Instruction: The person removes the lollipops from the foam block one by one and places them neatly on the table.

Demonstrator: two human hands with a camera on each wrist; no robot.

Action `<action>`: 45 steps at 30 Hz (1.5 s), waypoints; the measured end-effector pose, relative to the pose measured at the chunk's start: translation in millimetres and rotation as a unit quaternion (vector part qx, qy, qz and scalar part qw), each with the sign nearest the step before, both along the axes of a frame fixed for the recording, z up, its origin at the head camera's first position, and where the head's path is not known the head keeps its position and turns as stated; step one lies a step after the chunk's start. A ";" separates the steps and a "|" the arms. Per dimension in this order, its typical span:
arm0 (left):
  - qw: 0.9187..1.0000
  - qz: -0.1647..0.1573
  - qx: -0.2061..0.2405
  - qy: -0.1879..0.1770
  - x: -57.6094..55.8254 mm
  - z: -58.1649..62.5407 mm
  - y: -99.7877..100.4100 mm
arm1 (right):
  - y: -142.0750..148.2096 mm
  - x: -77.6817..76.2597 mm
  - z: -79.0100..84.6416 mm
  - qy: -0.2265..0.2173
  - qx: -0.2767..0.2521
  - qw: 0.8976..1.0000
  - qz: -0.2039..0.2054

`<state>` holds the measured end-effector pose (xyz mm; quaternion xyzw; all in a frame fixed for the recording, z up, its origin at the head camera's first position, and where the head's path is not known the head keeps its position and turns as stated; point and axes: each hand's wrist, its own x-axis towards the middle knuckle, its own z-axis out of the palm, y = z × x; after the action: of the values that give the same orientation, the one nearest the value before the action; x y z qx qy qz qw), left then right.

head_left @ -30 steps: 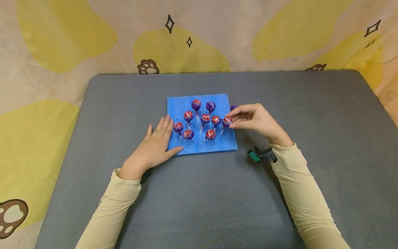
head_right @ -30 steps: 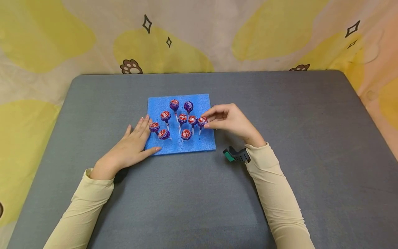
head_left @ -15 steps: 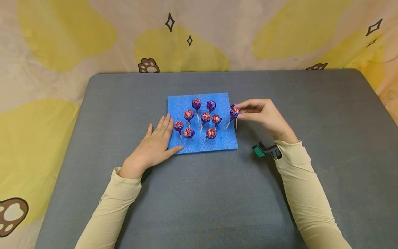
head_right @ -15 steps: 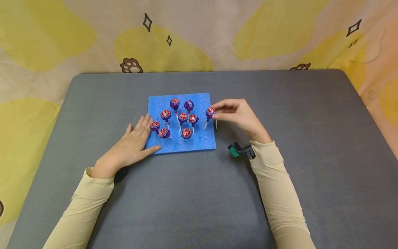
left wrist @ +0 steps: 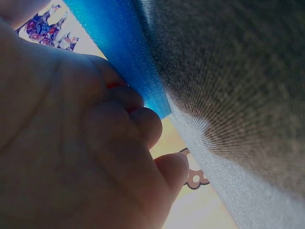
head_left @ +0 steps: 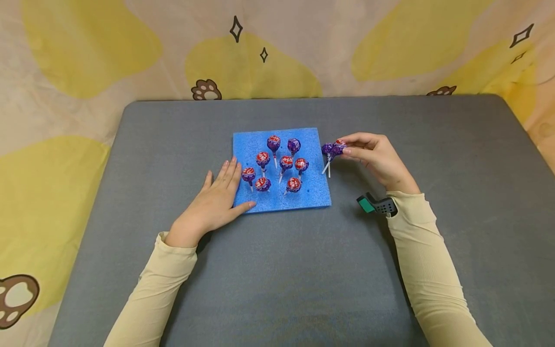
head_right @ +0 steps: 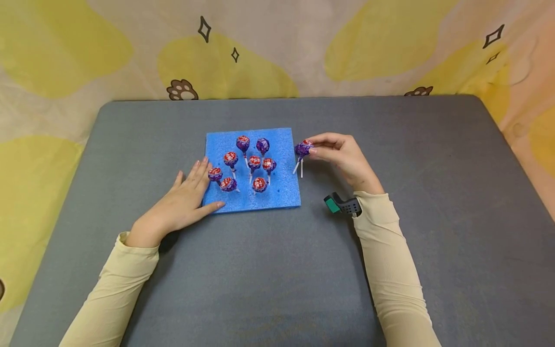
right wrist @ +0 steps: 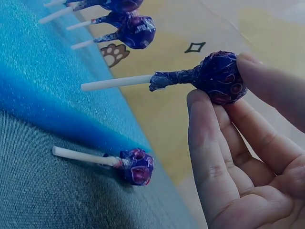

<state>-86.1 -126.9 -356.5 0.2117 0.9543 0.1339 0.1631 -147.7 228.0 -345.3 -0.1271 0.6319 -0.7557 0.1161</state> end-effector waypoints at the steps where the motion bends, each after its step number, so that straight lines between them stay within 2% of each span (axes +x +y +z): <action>1: 1.000 0.000 0.000 0.000 0.0 0.0 -0.1 | 0.7 -0.6 -0.7 -0.003 -0.006 1.000 0.001; 8: 1.000 0.001 0.001 0.000 0.1 0.2 0.1 | 5.2 -3.9 -5.0 -0.014 -0.059 0.998 0.000; 14: 1.000 0.000 0.000 -0.001 -0.4 -0.2 0.0 | 11.9 -5.8 -10.1 -0.053 -0.067 0.996 -0.011; 20: 1.000 0.000 0.001 -0.003 -0.5 -0.2 -0.2 | 18.3 -8.4 -16.5 -0.101 -0.052 0.993 -0.010; 26: 1.000 0.001 0.002 -0.003 -0.4 -0.1 0.0 | 18.2 -11.2 -23.7 -0.120 -0.009 0.992 -0.033; 31: 1.000 0.002 0.002 -0.003 -0.1 0.4 0.3 | 14.9 -13.0 -28.4 -0.102 0.019 0.992 -0.066; 38: 1.000 0.001 0.004 -0.001 -0.1 0.0 0.1 | 10.2 -14.7 -33.3 -0.059 0.032 0.993 -0.100; 45: 1.000 0.001 0.003 0.000 -0.7 -0.6 0.1 | 6.0 -15.2 -34.6 -0.024 0.095 0.988 -0.123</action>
<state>-86.8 -126.8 -357.1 0.2114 0.9540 0.1371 0.1627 -162.9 233.9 -379.8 -0.0182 0.7088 -0.7034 0.0492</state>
